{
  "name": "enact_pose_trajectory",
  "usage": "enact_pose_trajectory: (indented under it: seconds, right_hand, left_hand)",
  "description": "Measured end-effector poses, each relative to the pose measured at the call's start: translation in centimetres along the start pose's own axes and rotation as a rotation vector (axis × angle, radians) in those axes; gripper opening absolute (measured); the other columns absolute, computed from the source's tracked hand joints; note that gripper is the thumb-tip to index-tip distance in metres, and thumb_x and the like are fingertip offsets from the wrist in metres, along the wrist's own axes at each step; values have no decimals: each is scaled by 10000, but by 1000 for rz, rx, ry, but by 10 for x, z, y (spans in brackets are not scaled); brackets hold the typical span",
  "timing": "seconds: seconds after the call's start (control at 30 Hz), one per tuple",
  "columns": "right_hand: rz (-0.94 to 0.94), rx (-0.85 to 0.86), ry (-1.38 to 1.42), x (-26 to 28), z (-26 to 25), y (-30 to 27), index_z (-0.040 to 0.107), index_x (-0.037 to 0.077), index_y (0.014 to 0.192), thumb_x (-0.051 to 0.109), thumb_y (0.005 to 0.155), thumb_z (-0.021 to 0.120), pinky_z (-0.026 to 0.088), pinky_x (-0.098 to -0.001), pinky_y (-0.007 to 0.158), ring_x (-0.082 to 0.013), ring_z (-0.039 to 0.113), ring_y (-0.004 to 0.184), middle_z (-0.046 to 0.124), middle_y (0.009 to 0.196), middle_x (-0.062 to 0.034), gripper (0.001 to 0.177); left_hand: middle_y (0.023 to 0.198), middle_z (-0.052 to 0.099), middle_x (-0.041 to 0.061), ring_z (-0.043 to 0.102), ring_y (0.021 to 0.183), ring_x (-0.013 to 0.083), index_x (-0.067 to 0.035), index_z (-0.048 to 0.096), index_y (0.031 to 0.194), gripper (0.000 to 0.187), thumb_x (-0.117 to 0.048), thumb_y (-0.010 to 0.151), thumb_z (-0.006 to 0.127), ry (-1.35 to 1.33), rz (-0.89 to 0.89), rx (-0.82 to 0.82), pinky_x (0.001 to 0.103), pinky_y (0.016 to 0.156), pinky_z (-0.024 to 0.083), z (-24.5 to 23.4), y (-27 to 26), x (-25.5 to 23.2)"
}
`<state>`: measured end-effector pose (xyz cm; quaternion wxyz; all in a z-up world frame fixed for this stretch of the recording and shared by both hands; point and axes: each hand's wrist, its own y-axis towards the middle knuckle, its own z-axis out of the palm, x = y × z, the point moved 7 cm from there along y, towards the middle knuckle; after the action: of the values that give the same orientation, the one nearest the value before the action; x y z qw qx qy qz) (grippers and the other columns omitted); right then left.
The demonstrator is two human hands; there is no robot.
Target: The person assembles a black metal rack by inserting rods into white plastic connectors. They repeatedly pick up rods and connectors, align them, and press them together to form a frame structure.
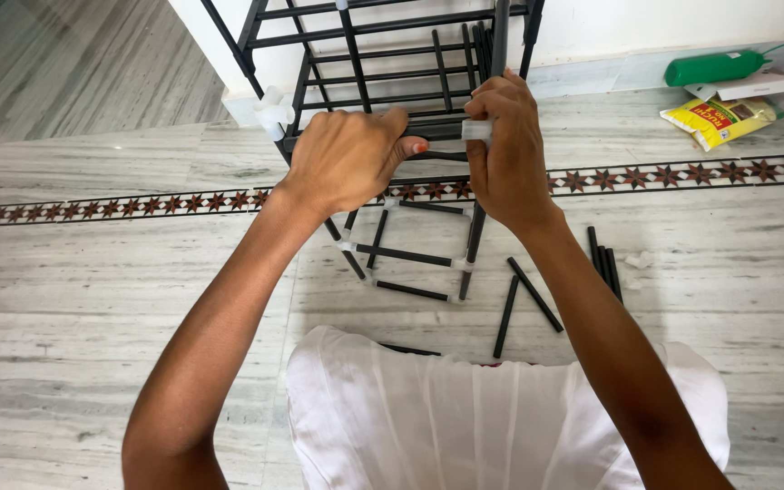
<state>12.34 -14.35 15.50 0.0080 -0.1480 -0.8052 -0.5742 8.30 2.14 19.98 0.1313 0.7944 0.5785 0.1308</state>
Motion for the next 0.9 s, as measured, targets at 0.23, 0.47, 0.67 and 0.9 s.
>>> enact_pose_trajectory:
  seconds: [0.23, 0.47, 0.67, 0.9]
  right_hand:
    - [-27, 12, 19, 4, 9, 2, 423, 68, 1199, -109, 986, 541, 334, -582, 1294, -308, 592, 1222, 544, 1138, -148, 301]
    - [-30, 23, 41, 3, 5, 2, 413, 59, 1168, -129, 973, 504, 343, -591, 1286, -331, 596, 1225, 554, 1135, -166, 286]
    - [-12, 16, 70, -2, 2, 5, 405, 56, 1172, -147, 987, 506, 340, -594, 1300, -336, 584, 1226, 533, 1140, -173, 293]
    - [-1, 19, 81, -9, 1, 2, 397, 63, 1175, -110, 1056, 528, 348, -578, 1282, -333, 563, 1258, 528, 1186, -172, 248]
  left_hand:
    - [515, 389, -58, 382, 443, 104, -135, 520, 682, 626, -641, 1032, 401, -622, -173, 447, 346, 438, 392, 32, 3, 26]
    - [526, 335, -85, 263, 433, 45, -184, 447, 665, 514, -518, 1055, 440, -1048, -311, 817, 291, 378, 175, 39, -6, 18]
    - [418, 396, -10, 323, 305, 126, -137, 504, 591, 654, -564, 1073, 393, -167, -195, 270, 297, 304, 265, 11, 4, 7]
    - [436, 393, -50, 347, 312, 66, -137, 488, 657, 593, -585, 1043, 531, 486, 285, -335, 255, 266, 297, -26, 0, -24]
